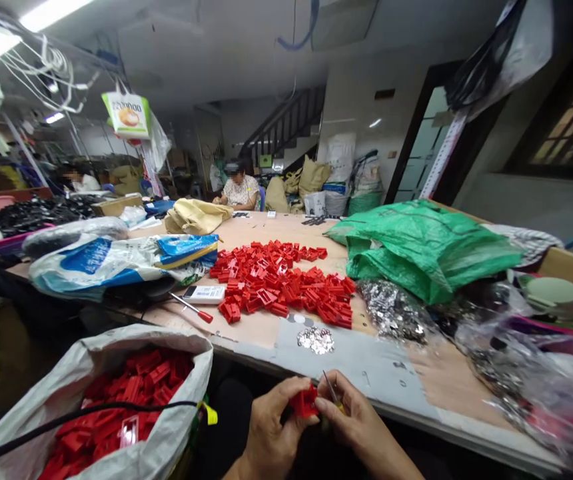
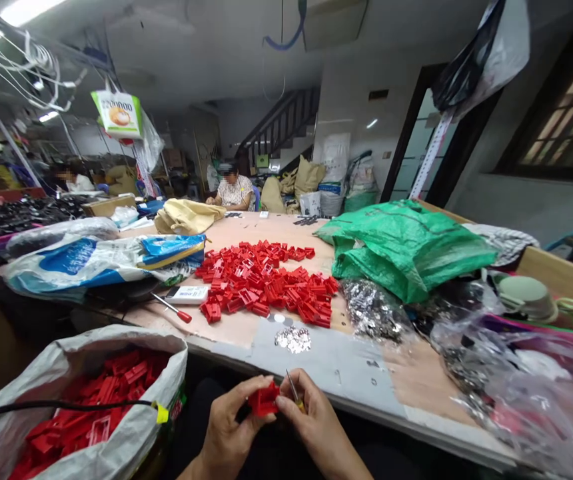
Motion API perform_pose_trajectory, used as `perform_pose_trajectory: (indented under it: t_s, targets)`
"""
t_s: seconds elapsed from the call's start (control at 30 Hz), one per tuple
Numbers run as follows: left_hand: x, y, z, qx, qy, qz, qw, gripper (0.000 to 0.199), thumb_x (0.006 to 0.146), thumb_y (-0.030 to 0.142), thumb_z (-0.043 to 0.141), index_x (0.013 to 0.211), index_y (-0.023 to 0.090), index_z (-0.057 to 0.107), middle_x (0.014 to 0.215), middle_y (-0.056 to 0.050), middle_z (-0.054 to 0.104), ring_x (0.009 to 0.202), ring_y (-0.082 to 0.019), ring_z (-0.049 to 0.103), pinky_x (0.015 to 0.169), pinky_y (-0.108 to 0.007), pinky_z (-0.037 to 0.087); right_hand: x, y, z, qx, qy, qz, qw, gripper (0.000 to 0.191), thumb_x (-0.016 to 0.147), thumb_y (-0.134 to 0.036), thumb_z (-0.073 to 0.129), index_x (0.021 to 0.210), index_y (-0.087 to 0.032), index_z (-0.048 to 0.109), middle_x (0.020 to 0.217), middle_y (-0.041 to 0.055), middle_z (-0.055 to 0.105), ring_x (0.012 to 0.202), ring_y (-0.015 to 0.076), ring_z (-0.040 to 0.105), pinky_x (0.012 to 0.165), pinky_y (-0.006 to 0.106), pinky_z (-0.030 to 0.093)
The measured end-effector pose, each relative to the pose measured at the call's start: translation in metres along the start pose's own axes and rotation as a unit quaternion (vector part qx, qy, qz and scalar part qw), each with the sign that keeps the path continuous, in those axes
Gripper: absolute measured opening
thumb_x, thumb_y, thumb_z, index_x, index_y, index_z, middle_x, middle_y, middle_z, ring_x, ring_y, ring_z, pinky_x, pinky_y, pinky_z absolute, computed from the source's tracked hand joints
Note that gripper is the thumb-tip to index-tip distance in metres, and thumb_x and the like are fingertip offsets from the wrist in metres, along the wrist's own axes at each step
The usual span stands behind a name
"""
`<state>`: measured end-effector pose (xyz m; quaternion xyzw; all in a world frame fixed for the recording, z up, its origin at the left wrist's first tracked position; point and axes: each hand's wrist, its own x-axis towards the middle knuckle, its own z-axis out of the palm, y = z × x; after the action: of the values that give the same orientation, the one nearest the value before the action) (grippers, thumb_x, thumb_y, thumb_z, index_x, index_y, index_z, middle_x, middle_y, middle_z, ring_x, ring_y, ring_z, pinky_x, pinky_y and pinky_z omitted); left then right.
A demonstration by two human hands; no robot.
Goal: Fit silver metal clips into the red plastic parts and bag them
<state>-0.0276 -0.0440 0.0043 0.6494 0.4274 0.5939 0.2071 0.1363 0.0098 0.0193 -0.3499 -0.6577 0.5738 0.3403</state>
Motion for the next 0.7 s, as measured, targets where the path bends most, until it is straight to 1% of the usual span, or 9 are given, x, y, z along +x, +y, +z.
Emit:
perform_pose_trajectory:
  t_s: [0.13, 0.2, 0.27, 0.37, 0.47, 0.57, 0.63, 0.7]
  targets:
    - [0.005, -0.008, 0.002, 0.009, -0.006, 0.039, 0.999, 0.04, 0.078, 0.019, 0.069, 0.116, 0.027, 0.059, 0.103, -0.002, 0.072, 0.09, -0.016, 0.07, 0.081, -0.021, 0.056, 0.004, 0.01, -0.004, 0.015, 0.001, -0.007, 1.0, 0.036, 0.081, -0.052, 0.062, 0.077, -0.02, 0.046, 0.074, -0.0019, 0.045, 0.071, 0.0141, 0.042, 0.065, 0.025, 0.038]
    - [0.005, -0.009, 0.005, 0.016, -0.011, 0.069, 0.997, 0.042, 0.077, 0.023, 0.07, 0.116, 0.027, 0.058, 0.103, -0.004, 0.072, 0.089, -0.017, 0.07, 0.079, -0.021, 0.056, 0.004, 0.014, -0.005, 0.019, -0.011, -0.01, 1.0, 0.039, 0.079, -0.054, 0.063, 0.076, -0.02, 0.046, 0.073, -0.0022, 0.043, 0.07, 0.0136, 0.04, 0.064, 0.024, 0.037]
    - [0.002, -0.008, 0.009, 0.023, 0.002, 0.092, 0.995, 0.04, 0.077, 0.027, 0.07, 0.115, 0.026, 0.058, 0.101, -0.004, 0.072, 0.088, -0.017, 0.07, 0.079, -0.021, 0.056, 0.002, 0.017, -0.005, 0.037, -0.024, -0.007, 0.999, 0.043, 0.078, -0.057, 0.064, 0.074, -0.02, 0.043, 0.072, -0.0029, 0.041, 0.067, 0.0123, 0.036, 0.061, 0.022, 0.036]
    - [-0.003, -0.007, 0.014, 0.037, 0.021, 0.112, 0.993, 0.035, 0.08, 0.03, 0.067, 0.113, 0.026, 0.059, 0.099, -0.004, 0.073, 0.088, -0.018, 0.07, 0.081, -0.023, 0.056, -0.003, 0.022, -0.002, 0.081, -0.04, 0.016, 0.996, 0.049, 0.074, -0.06, 0.066, 0.073, -0.02, 0.038, 0.071, -0.0046, 0.036, 0.06, 0.0093, 0.029, 0.052, 0.019, 0.029]
    - [-0.009, -0.008, 0.018, 0.054, -0.005, 0.128, 0.99, 0.035, 0.08, 0.03, 0.066, 0.114, 0.026, 0.058, 0.099, -0.005, 0.073, 0.087, -0.018, 0.07, 0.079, -0.022, 0.056, -0.009, 0.027, 0.001, 0.118, -0.058, 0.038, 0.991, 0.053, 0.072, -0.063, 0.067, 0.074, -0.021, 0.035, 0.069, -0.0064, 0.031, 0.054, 0.0067, 0.021, 0.045, 0.018, 0.019]
    - [-0.015, -0.008, 0.018, 0.043, 0.004, 0.115, 0.992, 0.035, 0.079, 0.033, 0.067, 0.112, 0.025, 0.06, 0.094, -0.004, 0.074, 0.083, -0.018, 0.071, 0.075, -0.022, 0.057, -0.017, 0.032, 0.004, 0.145, -0.073, 0.053, 0.985, 0.054, 0.07, -0.065, 0.067, 0.077, -0.021, 0.036, 0.068, -0.0071, 0.031, 0.051, 0.0053, 0.019, 0.044, 0.018, 0.015]
    - [-0.019, -0.003, 0.016, 0.024, -0.001, 0.078, 0.997, 0.033, 0.079, 0.033, 0.067, 0.111, 0.026, 0.062, 0.092, -0.004, 0.074, 0.079, -0.018, 0.071, 0.073, -0.023, 0.057, -0.023, 0.032, 0.005, 0.163, -0.088, 0.068, 0.98, 0.052, 0.071, -0.064, 0.067, 0.079, -0.022, 0.037, 0.067, -0.0073, 0.032, 0.05, 0.005, 0.019, 0.043, 0.018, 0.014]
    - [-0.022, 0.006, 0.013, 0.007, -0.048, 0.026, 0.998, 0.032, 0.078, 0.027, 0.067, 0.11, 0.026, 0.063, 0.094, -0.004, 0.073, 0.079, -0.018, 0.07, 0.073, -0.023, 0.056, -0.03, 0.028, 0.006, 0.184, -0.094, 0.081, 0.975, 0.049, 0.073, -0.06, 0.068, 0.082, -0.022, 0.039, 0.066, -0.0074, 0.031, 0.05, 0.0054, 0.019, 0.044, 0.018, 0.015]
